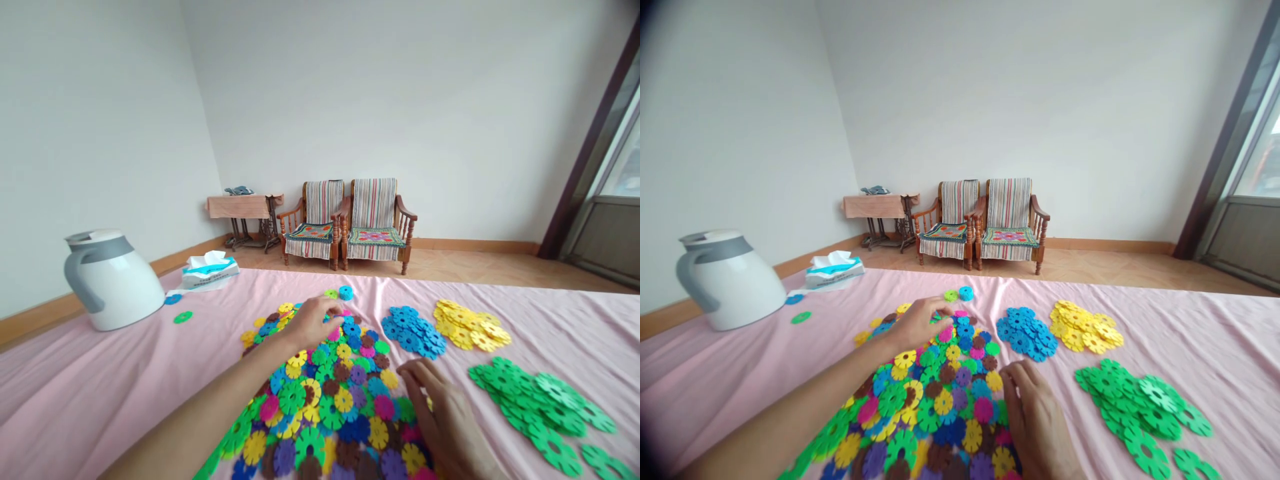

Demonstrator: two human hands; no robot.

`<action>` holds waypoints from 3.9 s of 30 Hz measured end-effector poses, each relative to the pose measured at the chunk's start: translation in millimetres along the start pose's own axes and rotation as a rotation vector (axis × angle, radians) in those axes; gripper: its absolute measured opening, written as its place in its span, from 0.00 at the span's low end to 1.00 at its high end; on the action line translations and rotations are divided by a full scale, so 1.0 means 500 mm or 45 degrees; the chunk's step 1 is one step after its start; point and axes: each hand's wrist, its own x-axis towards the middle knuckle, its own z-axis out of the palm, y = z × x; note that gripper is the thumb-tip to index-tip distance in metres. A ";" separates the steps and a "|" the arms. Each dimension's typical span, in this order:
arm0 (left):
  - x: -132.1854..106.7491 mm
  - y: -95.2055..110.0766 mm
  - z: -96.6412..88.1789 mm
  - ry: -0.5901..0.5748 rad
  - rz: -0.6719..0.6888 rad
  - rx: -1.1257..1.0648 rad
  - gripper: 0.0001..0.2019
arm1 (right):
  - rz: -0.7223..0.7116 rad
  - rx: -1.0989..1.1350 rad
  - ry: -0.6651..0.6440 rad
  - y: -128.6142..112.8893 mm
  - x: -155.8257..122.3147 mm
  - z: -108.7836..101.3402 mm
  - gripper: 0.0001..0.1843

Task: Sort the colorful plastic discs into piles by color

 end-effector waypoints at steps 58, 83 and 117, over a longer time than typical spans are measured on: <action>-0.035 -0.183 0.005 -0.230 -0.482 0.354 0.17 | 0.510 0.055 0.171 0.056 -0.004 -0.022 0.25; -0.094 0.041 -0.029 -0.319 -0.014 -0.328 0.16 | 0.424 0.007 0.077 0.066 -0.005 -0.022 0.24; -0.198 0.112 0.032 0.229 -0.058 -0.334 0.08 | -0.119 0.244 -0.107 -0.079 -0.017 0.002 0.08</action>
